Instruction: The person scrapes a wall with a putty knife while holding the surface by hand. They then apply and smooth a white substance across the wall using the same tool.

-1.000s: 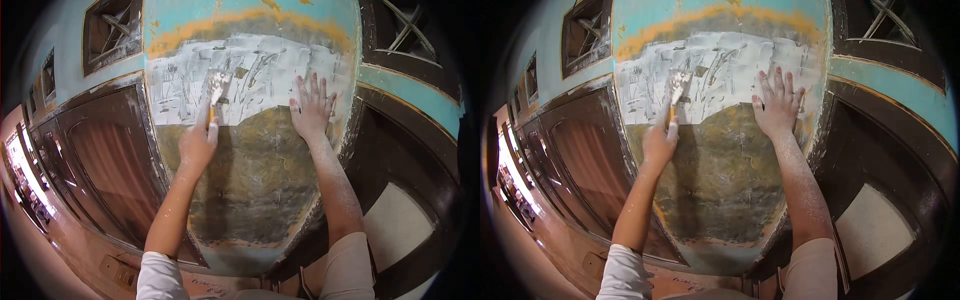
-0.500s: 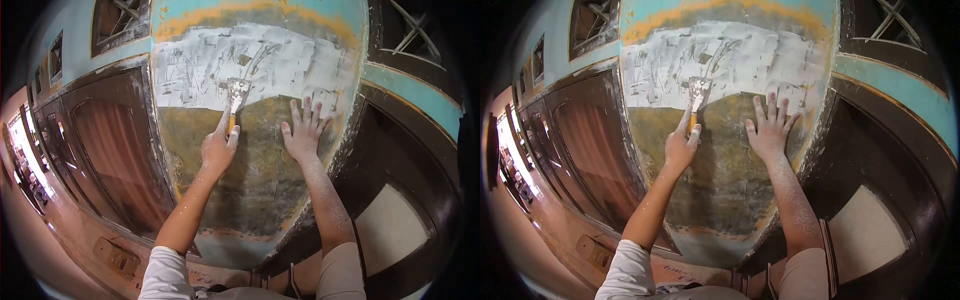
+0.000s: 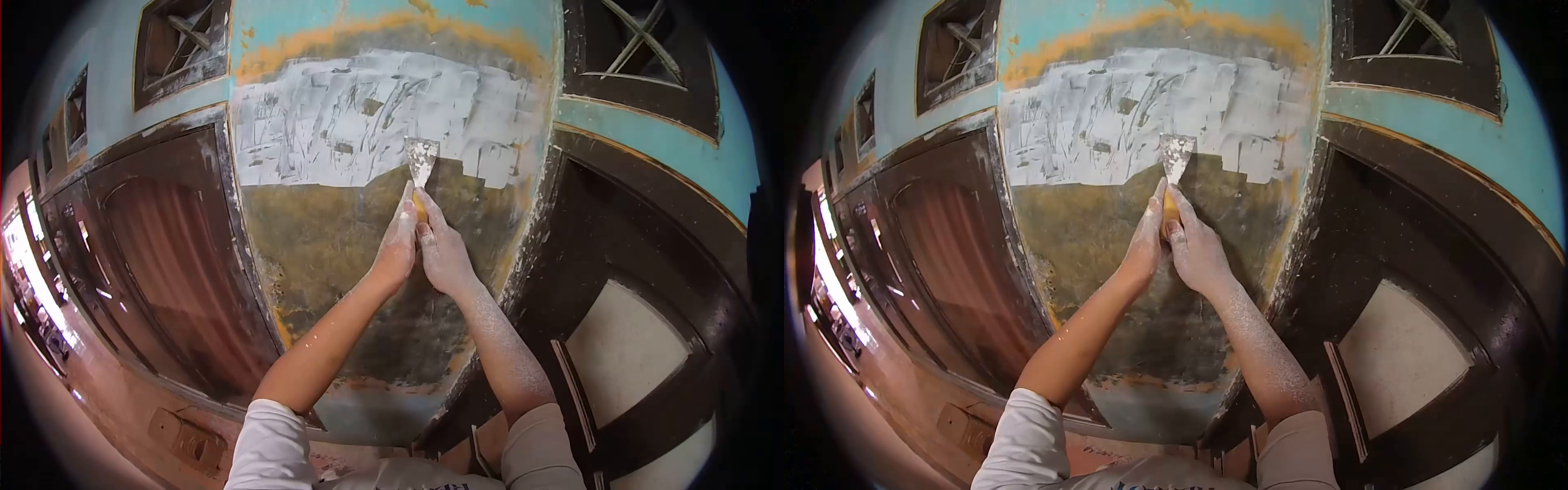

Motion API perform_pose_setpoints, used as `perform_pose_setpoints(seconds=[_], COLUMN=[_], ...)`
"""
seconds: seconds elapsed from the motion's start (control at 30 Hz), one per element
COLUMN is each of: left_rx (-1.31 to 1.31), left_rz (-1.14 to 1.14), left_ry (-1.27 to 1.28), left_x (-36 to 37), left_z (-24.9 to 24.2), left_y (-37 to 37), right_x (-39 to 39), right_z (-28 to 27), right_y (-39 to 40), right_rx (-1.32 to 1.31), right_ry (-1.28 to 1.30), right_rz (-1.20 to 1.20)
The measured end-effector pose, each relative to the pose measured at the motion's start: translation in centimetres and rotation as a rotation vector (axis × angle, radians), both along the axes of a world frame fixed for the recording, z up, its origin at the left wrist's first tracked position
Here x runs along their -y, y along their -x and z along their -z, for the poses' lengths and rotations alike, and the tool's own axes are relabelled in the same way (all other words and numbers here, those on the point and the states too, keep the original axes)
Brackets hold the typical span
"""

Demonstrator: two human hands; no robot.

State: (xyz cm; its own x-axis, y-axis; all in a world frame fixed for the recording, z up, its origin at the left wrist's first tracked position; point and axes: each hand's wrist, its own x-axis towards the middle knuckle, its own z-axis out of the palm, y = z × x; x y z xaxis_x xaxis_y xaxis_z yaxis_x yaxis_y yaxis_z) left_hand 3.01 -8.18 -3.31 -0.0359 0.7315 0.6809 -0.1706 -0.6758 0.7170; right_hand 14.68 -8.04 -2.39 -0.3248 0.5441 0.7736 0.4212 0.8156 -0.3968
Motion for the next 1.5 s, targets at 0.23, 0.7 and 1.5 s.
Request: perform_pose_setpoints(seconds=[0.23, 0.7, 1.5], left_rx=[-0.819, -1.161, -1.09], left_rz=[-0.271, -1.465, -1.44], left_ry=[-0.178, -0.588, -0.6], left_x=[1.4, -3.5, -4.1], left_z=[-3.2, -7.2, -6.3], left_y=[4.2, 24.7, 25.5], right_x=[-0.8, -2.1, -2.5], right_z=[1.3, -1.9, -2.6], right_y=[-0.6, -0.5, 8.5], right_rx=[-0.095, -0.026, -0.295], right_ry=[0.087, -0.072, -0.225], right_rz=[0.084, 0.068, 0.054])
